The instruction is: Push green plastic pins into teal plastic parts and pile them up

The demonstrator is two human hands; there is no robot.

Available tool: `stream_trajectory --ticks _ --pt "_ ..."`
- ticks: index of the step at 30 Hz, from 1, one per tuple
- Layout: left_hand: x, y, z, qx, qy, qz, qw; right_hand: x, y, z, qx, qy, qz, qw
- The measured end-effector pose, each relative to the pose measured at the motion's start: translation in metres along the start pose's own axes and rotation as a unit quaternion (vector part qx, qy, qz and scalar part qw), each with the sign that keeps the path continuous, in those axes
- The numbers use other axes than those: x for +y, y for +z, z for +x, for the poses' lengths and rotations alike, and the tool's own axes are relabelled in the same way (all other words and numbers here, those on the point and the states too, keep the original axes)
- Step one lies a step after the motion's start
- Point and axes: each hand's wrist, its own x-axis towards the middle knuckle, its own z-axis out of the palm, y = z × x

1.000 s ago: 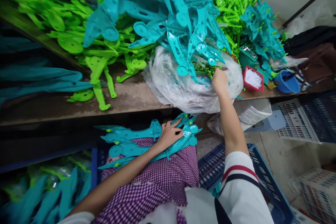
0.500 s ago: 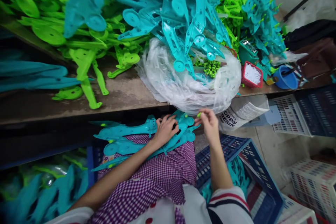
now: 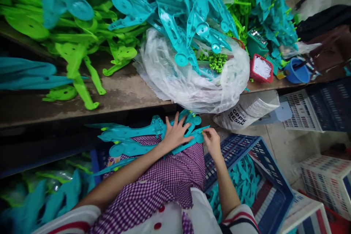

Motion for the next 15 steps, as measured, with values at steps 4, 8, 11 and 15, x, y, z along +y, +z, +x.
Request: stream_trajectory --ticks 4,8,11,15 --pt "0.003 0.001 0.000 -0.009 -0.024 0.014 1.000 -0.002 -0.006 0.008 -0.086 -0.106 -0.102 0.985" --pt "0.004 0.001 0.002 -0.019 -0.031 0.039 0.999 0.000 -0.005 0.015 -0.114 -0.150 -0.122 0.974" --pt "0.004 0.001 0.002 -0.023 -0.030 0.043 0.998 0.000 -0.005 0.017 -0.134 -0.180 -0.128 0.966" --pt "0.005 0.001 0.003 -0.027 -0.033 0.040 0.998 -0.004 -0.006 0.019 -0.167 -0.213 -0.142 0.952"
